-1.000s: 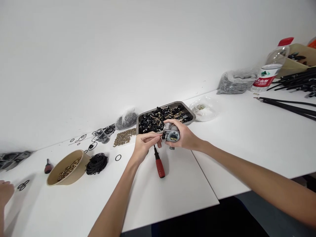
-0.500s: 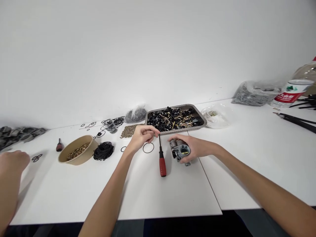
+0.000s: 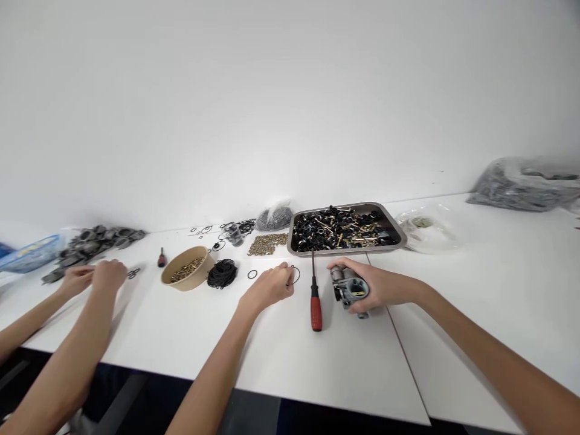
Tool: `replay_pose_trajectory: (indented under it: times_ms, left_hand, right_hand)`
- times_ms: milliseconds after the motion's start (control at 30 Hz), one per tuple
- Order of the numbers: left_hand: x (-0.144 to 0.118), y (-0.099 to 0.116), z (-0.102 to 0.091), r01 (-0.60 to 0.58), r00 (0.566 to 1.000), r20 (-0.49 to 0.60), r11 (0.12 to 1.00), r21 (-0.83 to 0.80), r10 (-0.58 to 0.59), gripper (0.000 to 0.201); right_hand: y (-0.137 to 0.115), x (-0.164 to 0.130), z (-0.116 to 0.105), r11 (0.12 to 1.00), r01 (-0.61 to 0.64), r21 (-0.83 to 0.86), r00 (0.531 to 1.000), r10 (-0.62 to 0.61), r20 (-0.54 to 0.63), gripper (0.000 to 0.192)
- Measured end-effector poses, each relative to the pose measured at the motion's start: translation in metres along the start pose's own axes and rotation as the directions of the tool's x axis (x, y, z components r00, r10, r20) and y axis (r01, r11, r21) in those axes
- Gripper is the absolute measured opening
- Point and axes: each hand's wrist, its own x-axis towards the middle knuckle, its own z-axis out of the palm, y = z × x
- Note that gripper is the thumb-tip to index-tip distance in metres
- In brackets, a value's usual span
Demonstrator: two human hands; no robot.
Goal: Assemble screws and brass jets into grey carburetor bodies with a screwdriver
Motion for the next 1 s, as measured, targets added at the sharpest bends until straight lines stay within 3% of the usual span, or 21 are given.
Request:
replay_pose_trajectory:
  times_ms: [100, 167, 333, 400, 500, 600, 667, 767, 900, 1000]
  left_hand:
    - [-0.007, -0.003, -0.003, 0.003, 1.0, -0.009, 0.999, -0.034, -0.003, 0.006]
    - [-0.012, -0.009, -0.015, -0.002, 1.0, -0.005, 0.996, -0.084, 0.002, 0.005]
    - [-0.017, -0.042, -0.08, 0.019, 0.99, -0.131, 0.984, -0.179, -0.043, 0.007]
    - [-0.008, -0.06, -0.114, 0.055, 0.974, -0.209, 0.984, -0.169, -0.09, 0.008]
    - [0.023, -0.09, -0.159, 0.214, 0.904, -0.372, 0.977, -0.028, -0.209, 0.005]
    - [0.06, -0.116, -0.184, 0.304, 0.853, -0.449, 0.952, 0.012, -0.267, 0.006]
    - [0.078, -0.125, -0.186, 0.353, 0.837, -0.451, 0.936, 0.01, -0.311, 0.011]
    - [0.084, -0.123, -0.17, 0.359, 0.833, -0.457, 0.933, 0.02, -0.311, 0.021]
    - [0.05, -0.099, -0.129, 0.31, 0.851, -0.461, 0.949, 0.05, -0.254, 0.029]
    - [0.012, -0.078, -0.097, 0.274, 0.924, -0.312, 0.952, 0.137, -0.221, 0.025]
  right_hand:
    - [0.001, 0.0, 0.001, 0.999, -0.029, 0.041, 0.999, 0.028, 0.026, 0.076]
    - [0.003, 0.0, 0.001, 0.998, -0.013, 0.053, 1.0, 0.012, 0.02, 0.077]
    - [0.008, 0.0, -0.001, 0.999, -0.032, 0.03, 0.999, 0.031, 0.019, 0.075]
    - [0.01, 0.0, -0.002, 0.999, -0.025, 0.031, 1.0, 0.025, 0.003, 0.075]
    - [0.01, 0.0, -0.002, 1.0, -0.019, 0.014, 1.0, 0.019, 0.002, 0.074]
    - [0.008, 0.0, -0.002, 0.999, -0.033, 0.008, 0.999, 0.033, 0.015, 0.075]
    - [0.008, 0.0, -0.001, 0.999, -0.031, 0.017, 1.0, 0.03, 0.006, 0.074]
    - [0.006, -0.001, -0.001, 0.999, -0.047, 0.011, 0.999, 0.047, -0.012, 0.076]
    - [-0.001, -0.004, -0.006, 0.992, -0.12, -0.032, 0.992, 0.121, 0.038, 0.082]
    - [-0.009, -0.006, -0.011, 0.985, -0.172, -0.028, 0.981, 0.174, 0.082, 0.083]
